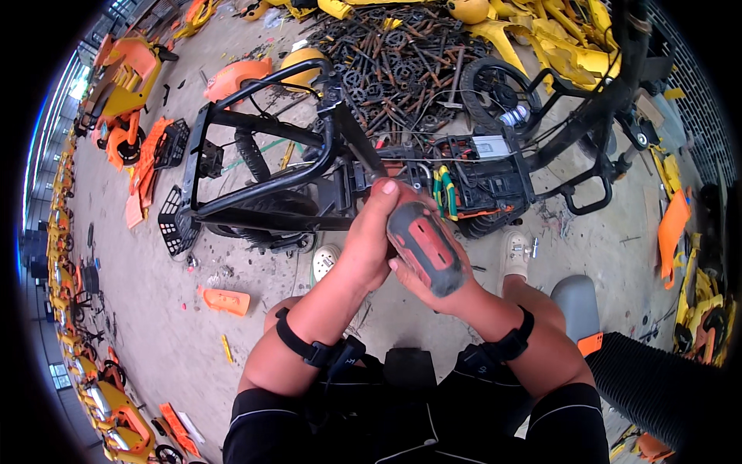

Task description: The person uses an impact driver to loosen components on a vehicle frame and then uses pliers to manipulate and organize various wires and electrical connectors.

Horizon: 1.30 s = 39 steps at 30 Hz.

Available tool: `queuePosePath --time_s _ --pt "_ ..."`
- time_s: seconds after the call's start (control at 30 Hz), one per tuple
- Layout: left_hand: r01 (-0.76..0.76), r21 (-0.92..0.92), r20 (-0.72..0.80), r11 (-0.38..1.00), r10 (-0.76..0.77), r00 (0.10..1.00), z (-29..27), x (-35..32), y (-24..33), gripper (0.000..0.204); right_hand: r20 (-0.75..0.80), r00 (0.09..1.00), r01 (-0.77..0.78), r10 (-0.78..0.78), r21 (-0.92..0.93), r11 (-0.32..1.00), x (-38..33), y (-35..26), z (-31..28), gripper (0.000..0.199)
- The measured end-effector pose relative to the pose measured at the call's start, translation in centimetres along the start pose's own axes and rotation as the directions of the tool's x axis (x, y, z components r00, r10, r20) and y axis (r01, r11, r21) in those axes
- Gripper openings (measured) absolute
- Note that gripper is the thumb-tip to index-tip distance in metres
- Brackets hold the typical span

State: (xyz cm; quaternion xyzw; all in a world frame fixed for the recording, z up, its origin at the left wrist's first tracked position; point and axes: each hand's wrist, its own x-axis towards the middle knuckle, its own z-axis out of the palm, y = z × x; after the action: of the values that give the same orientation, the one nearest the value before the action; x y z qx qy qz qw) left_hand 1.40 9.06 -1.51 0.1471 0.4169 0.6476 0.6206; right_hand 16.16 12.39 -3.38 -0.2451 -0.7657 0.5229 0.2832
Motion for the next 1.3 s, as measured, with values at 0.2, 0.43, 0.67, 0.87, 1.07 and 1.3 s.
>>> queuePosePath --time_s 0.2,0.43,0.67,0.87,1.07,1.3 --pt "0.008 -0.165 0.009 0.986 -0.006 1.0 0.1 0.4 0.9 0.045 -0.003 0.999 -0.033 0.033 0.112 0.993 0.9 -0.4 0.6 0.069" --pt "-0.073 -0.153 0.017 0.985 0.076 0.997 0.0 -0.2 2.1 0.048 0.044 0.998 0.03 -0.033 0.072 0.997 1.7 0.0 0.7 0.098" --pt "-0.09 -0.068 0.027 0.994 0.092 0.995 -0.3 -0.5 3.6 0.058 0.031 0.991 0.133 -0.131 -0.083 0.988 2.5 -0.8 1.5 0.104" --pt "-0.105 -0.098 0.04 0.99 0.109 0.993 -0.7 0.1 3.5 0.056 0.015 0.988 0.153 -0.153 -0.013 0.988 3.1 -0.2 1.4 0.102" --pt "-0.093 -0.13 0.053 0.987 0.1 0.994 -0.5 0.7 3.6 0.054 0.048 0.998 0.03 -0.03 -0.016 0.999 3.1 0.6 1.1 0.096" --pt "-0.109 -0.109 0.053 0.988 0.115 0.992 -0.5 0.4 3.5 0.055 0.034 0.997 0.07 -0.07 -0.009 0.998 2.9 0.7 1.1 0.093"
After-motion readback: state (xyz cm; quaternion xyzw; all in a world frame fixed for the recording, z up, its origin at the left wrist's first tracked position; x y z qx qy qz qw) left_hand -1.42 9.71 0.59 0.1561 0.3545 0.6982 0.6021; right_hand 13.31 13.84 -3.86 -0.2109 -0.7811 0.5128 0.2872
